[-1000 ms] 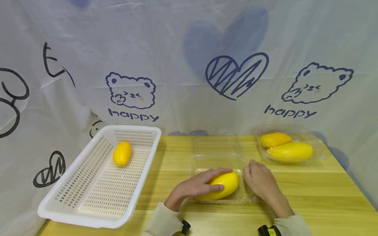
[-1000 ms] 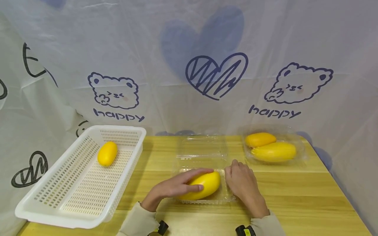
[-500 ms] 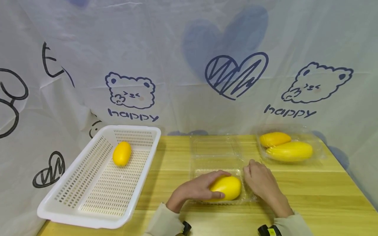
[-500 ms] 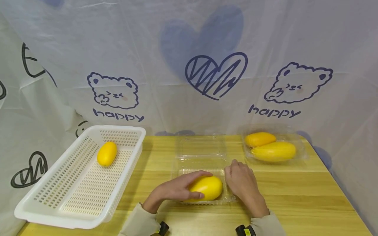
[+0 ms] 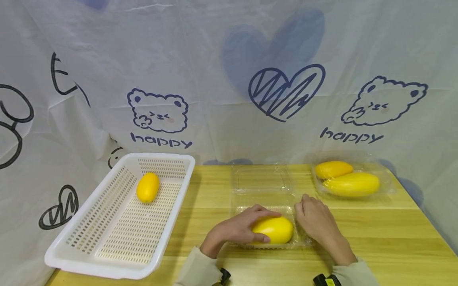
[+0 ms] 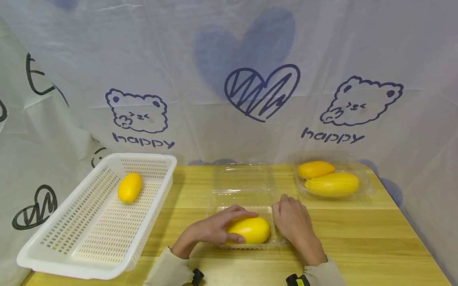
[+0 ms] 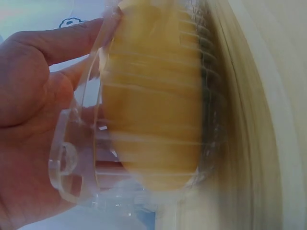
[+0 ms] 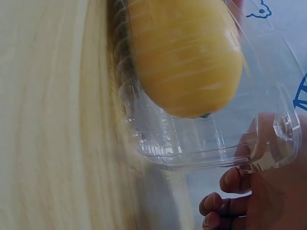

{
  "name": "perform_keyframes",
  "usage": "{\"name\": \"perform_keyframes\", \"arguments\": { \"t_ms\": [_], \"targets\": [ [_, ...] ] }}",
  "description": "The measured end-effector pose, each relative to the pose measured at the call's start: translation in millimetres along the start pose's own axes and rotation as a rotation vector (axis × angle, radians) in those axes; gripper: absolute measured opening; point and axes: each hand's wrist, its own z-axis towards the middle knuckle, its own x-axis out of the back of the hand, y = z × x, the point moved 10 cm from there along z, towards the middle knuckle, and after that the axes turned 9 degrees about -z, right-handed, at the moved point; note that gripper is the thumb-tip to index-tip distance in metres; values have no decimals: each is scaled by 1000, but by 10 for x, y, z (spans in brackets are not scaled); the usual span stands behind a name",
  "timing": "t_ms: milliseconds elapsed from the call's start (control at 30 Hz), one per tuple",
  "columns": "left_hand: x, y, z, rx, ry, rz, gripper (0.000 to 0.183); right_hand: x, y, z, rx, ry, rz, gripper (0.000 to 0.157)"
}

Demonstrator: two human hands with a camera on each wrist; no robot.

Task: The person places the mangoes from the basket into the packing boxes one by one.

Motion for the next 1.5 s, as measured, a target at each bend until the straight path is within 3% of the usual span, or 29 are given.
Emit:
{"name": "perform_keyframes", "arguments": {
  "t_ms": [300, 667, 833, 1267, 1500],
  "targets": [
    [-5, -8, -5, 11, -14, -4, 66, 25, -3, 10, 74, -22, -69, 27],
    [24, 9, -14, 5, 1, 60, 69, 69, -22, 7, 113, 43, -160, 26],
    [56, 5, -31, 6, 30, 91, 69, 50, -31, 6, 105, 28, -152, 25],
    [77, 53, -60, -9, 88, 10, 64, 45, -16, 3, 97, 8, -133, 26],
    [146, 130, -98, -23, 132, 59, 55, 30, -11, 11, 93, 15, -120, 27]
  ]
}}
